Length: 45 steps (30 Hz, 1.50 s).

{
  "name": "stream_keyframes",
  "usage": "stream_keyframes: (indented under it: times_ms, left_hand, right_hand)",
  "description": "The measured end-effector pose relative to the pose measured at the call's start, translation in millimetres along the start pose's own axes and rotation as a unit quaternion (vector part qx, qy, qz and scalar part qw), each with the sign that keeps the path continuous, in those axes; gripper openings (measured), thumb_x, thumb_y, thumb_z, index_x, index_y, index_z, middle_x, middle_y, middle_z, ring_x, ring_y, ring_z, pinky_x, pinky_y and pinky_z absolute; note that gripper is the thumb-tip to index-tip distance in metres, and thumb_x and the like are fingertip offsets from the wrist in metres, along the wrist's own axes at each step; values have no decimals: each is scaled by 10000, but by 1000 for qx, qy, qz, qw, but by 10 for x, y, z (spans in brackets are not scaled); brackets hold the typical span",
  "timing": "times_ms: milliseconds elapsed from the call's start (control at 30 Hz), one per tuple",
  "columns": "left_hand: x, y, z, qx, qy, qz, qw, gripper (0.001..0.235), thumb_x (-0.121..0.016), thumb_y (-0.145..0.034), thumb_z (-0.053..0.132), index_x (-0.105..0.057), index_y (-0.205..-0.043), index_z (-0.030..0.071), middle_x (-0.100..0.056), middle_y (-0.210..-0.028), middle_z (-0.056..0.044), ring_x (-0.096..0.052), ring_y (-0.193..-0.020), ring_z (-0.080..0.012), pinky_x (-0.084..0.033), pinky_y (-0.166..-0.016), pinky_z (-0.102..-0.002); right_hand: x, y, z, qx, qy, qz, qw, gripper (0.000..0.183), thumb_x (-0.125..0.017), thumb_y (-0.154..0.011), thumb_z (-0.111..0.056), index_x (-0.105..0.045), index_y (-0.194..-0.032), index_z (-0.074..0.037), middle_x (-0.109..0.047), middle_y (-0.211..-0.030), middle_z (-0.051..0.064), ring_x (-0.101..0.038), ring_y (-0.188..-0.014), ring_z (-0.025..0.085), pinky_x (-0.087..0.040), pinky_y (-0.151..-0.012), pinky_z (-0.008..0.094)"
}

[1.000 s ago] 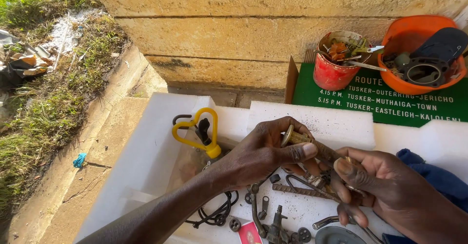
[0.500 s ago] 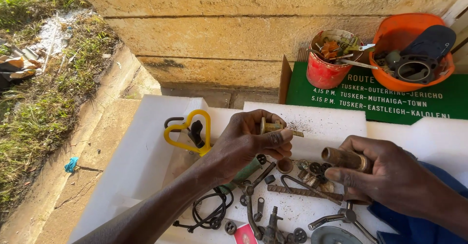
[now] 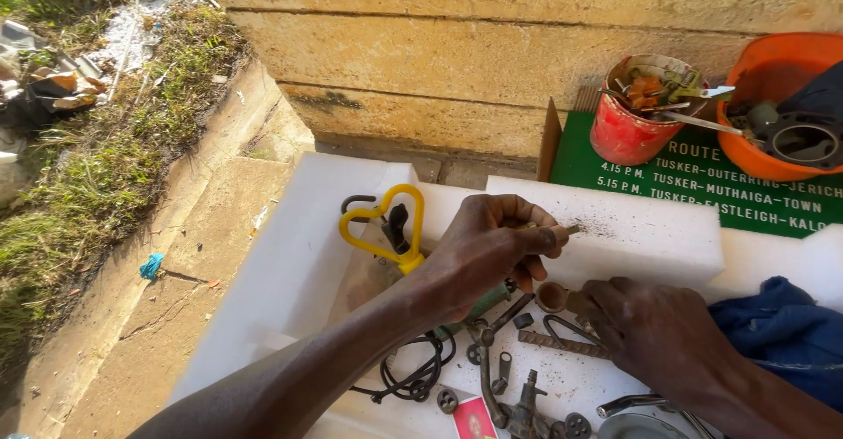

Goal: Sorting and inspecting various small metal fasteners, washers, and mechanical valve components on a foam tray.

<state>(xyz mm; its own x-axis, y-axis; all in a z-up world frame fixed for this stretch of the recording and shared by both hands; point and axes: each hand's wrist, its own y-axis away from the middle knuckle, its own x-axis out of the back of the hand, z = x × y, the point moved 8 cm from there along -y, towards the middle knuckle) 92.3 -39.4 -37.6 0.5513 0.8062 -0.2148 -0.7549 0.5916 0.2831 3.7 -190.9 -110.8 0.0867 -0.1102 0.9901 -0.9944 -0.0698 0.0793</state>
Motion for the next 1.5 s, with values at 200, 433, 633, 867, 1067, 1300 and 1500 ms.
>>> stream_keyframes:
  times_ms: [200, 433, 633, 867, 1067, 1300, 1500]
  left_hand:
    - [-3, 24, 46, -7, -36, -8, 999, 120, -681, -957, 63, -685, -916, -50, -700, -833, -152, -604, -574, -150, -520, -467, -266]
    - [-26, 24, 50, -5, -81, -44, 996, 178, -671, -951, 120, -699, -985, -53, -737, -884, -155, -648, -621, -167, -575, -542, -278]
    - [-122, 79, 124, -36, -111, -112, 987, 265, -690, -905, 165, -713, -953, -95, -744, -859, -169, -747, -673, -252, -615, -564, -291]
    - [-435, 275, -131, 56, -214, -214, 951, 280, -715, -896, 188, -716, -1034, -55, -725, -801, -179, -685, -626, -200, -616, -590, -293]
    - [-539, 286, -232, 66, -365, -266, 890, 192, -720, -912, 236, -747, -912, 46, -743, -823, -86, -685, -576, -180, -537, -466, -288]
    - [-579, 269, -203, 31, -293, -257, 920, 639, -670, -866, 329, -558, -1402, 0, -766, -1190, -146, -758, -862, -228, -628, -729, -367]
    - [-643, 292, -7, -47, -86, -179, 979, 344, -685, -937, 224, -729, -1210, 18, -766, -1024, -60, -712, -849, -133, -622, -681, -279]
  right_hand:
    - [-181, -102, 1, -2, 23, -17, 1000, 263, -622, -953, -445, -660, -809, -228, -700, -666, -19, -664, -525, 230, -496, -495, 415]
    - [282, 100, 199, -137, -202, -65, 968, 153, -769, -789, -280, -749, -682, -172, -761, -632, -41, -650, -619, 93, -479, -632, 300]
    - [696, 402, 391, -300, -514, 50, 802, 173, -750, -872, 173, -890, -955, 232, -668, -534, 462, -395, -363, 400, -317, -440, 451]
    - [828, 340, 592, -260, -550, 108, 786, 205, -705, -872, 84, -825, -963, 222, -755, -680, 456, -405, -294, 442, -302, -381, 479]
    - [930, 322, 611, -330, -557, 28, 761, 227, -668, -955, 91, -792, -1027, 267, -744, -815, 442, -432, -515, 432, -370, -565, 493]
    - [827, 282, 458, -261, -611, -15, 747, 161, -785, -842, 100, -849, -968, 175, -621, -646, 253, -460, -455, 293, -375, -454, 422]
    - [734, 321, 255, -205, -682, -12, 702, 124, -820, -842, -7, -783, -907, 91, -504, -469, 184, -421, -379, 221, -290, -388, 347]
